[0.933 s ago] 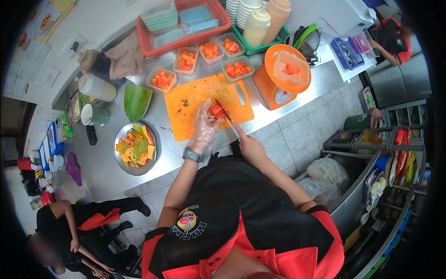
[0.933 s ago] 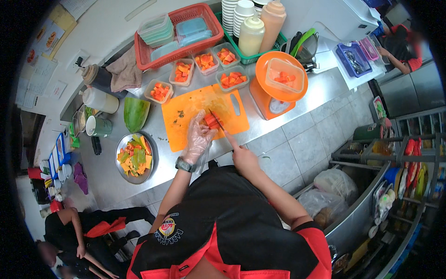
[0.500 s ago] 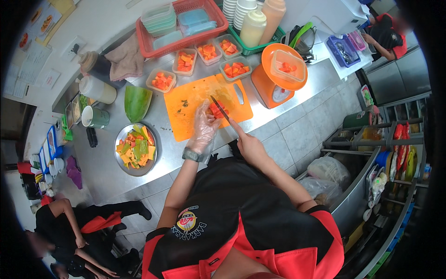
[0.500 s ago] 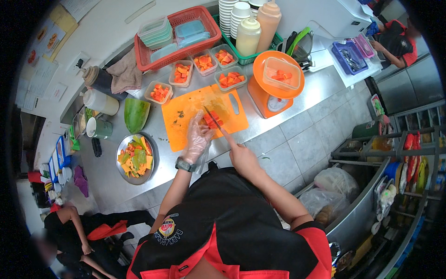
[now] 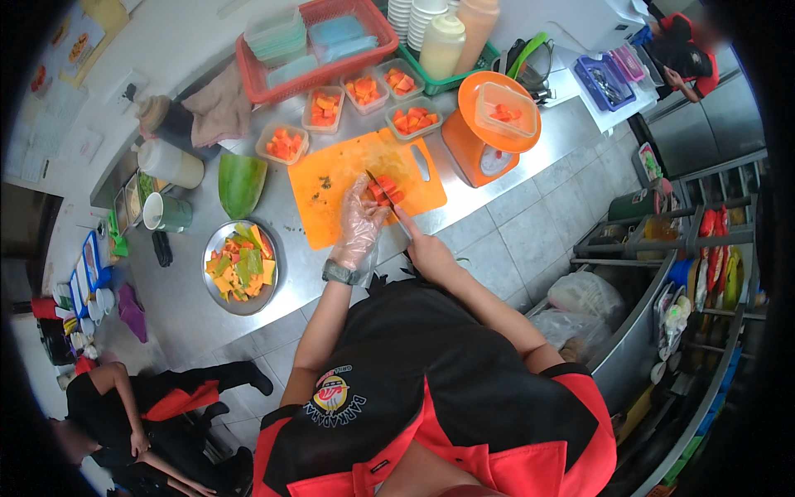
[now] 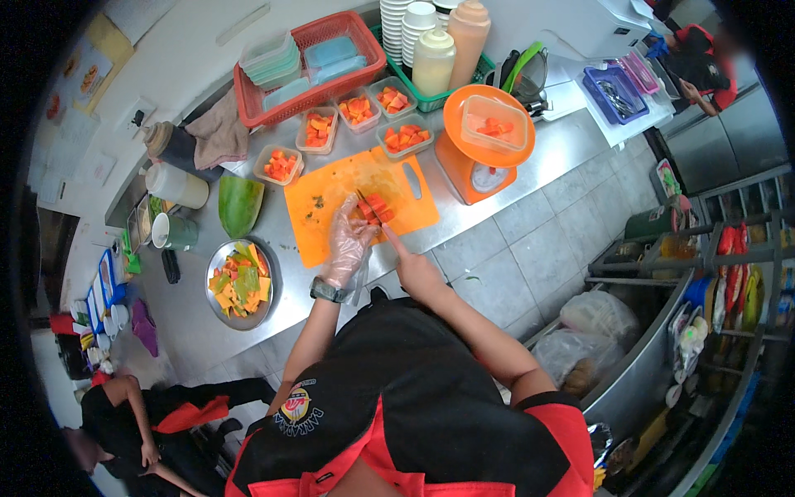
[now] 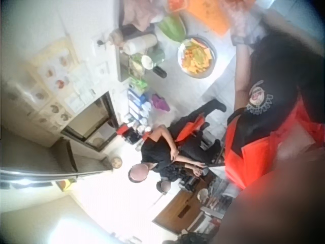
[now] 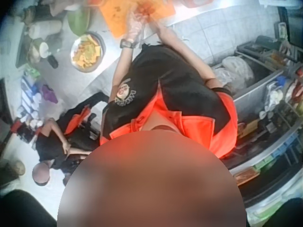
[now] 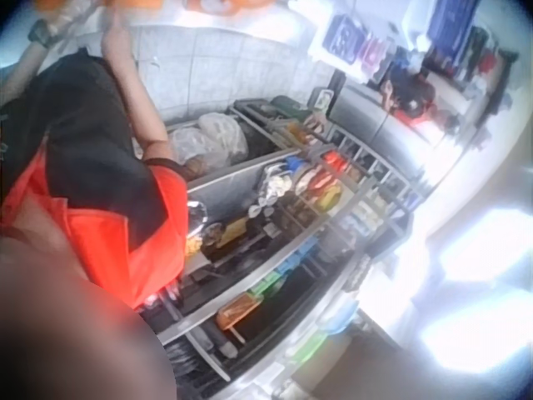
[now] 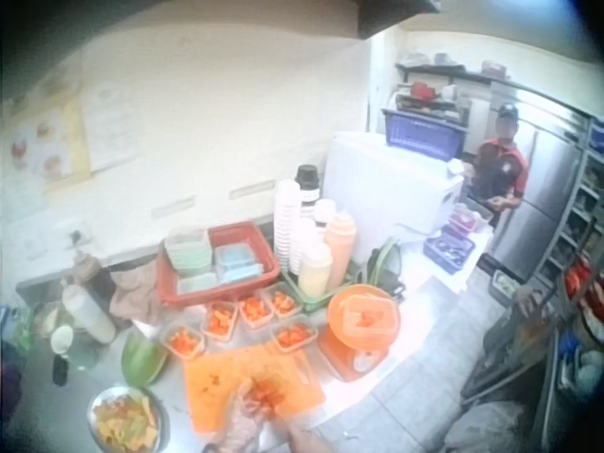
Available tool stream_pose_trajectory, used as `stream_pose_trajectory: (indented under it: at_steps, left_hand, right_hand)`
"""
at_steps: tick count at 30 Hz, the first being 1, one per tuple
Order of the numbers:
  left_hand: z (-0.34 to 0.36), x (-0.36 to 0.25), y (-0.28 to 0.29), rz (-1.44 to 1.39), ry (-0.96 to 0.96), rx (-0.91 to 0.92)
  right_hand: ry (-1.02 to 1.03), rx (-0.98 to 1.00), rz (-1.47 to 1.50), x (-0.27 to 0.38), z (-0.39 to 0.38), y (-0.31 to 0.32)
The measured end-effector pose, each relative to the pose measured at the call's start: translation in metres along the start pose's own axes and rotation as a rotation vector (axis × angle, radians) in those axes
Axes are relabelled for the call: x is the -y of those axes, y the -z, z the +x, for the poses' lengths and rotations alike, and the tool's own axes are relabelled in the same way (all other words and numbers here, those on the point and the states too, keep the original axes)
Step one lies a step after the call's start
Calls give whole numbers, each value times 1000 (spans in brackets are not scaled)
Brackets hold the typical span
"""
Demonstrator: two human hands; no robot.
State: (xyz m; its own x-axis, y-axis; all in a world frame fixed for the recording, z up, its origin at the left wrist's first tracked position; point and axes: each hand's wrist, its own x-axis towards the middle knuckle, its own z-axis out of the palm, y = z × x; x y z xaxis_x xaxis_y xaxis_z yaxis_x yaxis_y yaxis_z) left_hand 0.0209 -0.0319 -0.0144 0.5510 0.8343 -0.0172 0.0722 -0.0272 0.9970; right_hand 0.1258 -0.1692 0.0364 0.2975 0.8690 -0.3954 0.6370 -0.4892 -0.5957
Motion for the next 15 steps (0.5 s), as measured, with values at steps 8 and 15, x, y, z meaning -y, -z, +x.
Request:
stream_pose_trajectory:
  at_steps: [8, 15]
  left_hand:
    - [14, -2, 12, 117, 8, 68]
    - [20, -50, 6, 31, 45, 78]
  right_hand:
    - [12, 262, 527, -14, -7, 31]
    - [150, 67, 479, -4, -16, 40]
